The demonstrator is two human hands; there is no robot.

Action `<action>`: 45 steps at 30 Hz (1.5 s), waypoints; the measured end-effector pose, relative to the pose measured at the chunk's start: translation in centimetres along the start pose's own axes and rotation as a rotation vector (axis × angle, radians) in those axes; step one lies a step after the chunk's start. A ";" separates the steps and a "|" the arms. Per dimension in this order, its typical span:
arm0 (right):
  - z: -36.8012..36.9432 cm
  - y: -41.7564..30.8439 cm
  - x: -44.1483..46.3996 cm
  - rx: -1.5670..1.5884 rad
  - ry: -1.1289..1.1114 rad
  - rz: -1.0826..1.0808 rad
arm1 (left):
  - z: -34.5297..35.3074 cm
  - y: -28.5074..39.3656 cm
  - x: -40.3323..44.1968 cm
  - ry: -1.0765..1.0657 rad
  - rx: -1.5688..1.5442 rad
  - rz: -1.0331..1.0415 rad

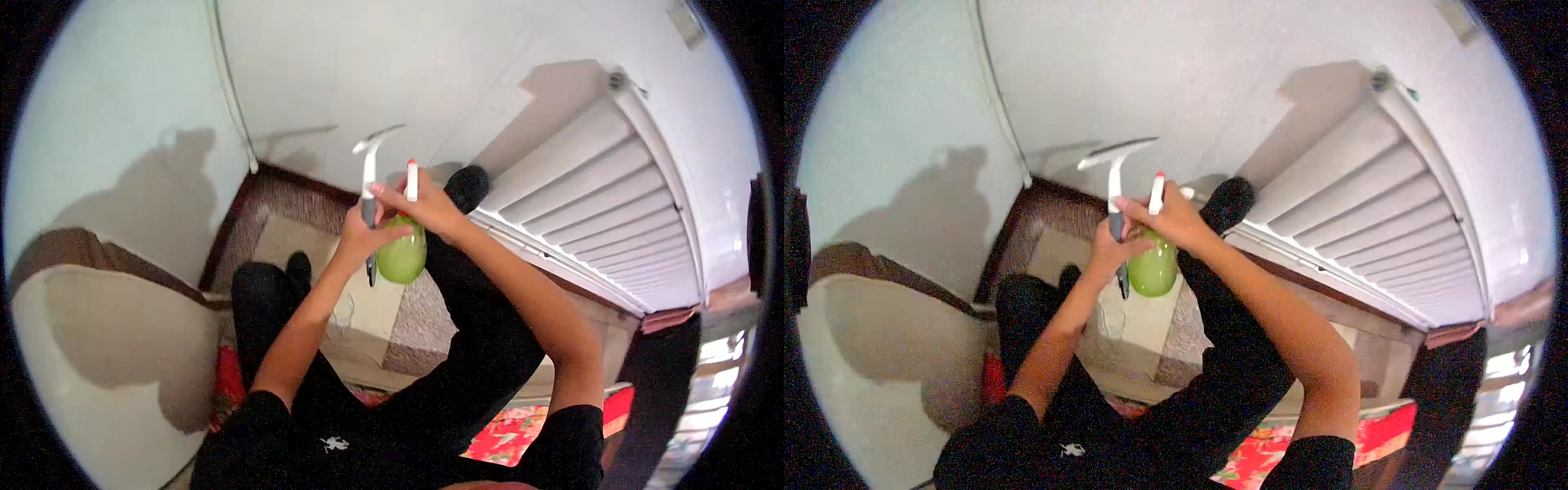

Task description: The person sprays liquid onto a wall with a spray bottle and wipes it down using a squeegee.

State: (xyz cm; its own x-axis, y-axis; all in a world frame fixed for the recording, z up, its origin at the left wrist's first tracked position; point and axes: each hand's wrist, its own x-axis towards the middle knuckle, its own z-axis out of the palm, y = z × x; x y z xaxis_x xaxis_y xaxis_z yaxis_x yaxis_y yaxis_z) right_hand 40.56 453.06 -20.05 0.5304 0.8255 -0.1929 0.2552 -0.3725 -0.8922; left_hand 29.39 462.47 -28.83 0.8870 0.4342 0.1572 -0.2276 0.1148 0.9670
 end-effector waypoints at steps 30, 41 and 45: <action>3.1 3.6 0.8 -0.032 0.063 0.362 | -0.1 -4.2 -1.9 -0.023 0.231 -0.152; 2.2 -0.5 0.7 -0.034 0.117 0.236 | -1.7 -2.0 -0.9 -0.075 0.305 -0.144; 1.6 -1.3 0.7 0.004 0.209 0.094 | -2.0 -1.8 -0.7 -0.034 0.210 -0.063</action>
State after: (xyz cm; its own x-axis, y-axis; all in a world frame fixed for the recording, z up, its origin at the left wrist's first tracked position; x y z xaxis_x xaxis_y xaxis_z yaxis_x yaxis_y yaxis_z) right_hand 39.23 454.80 -19.65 0.7076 0.6815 -0.1866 0.1943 -0.4416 -0.8759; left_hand 28.34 463.76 -31.06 0.9107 0.4011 0.0983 -0.0858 -0.0490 0.9951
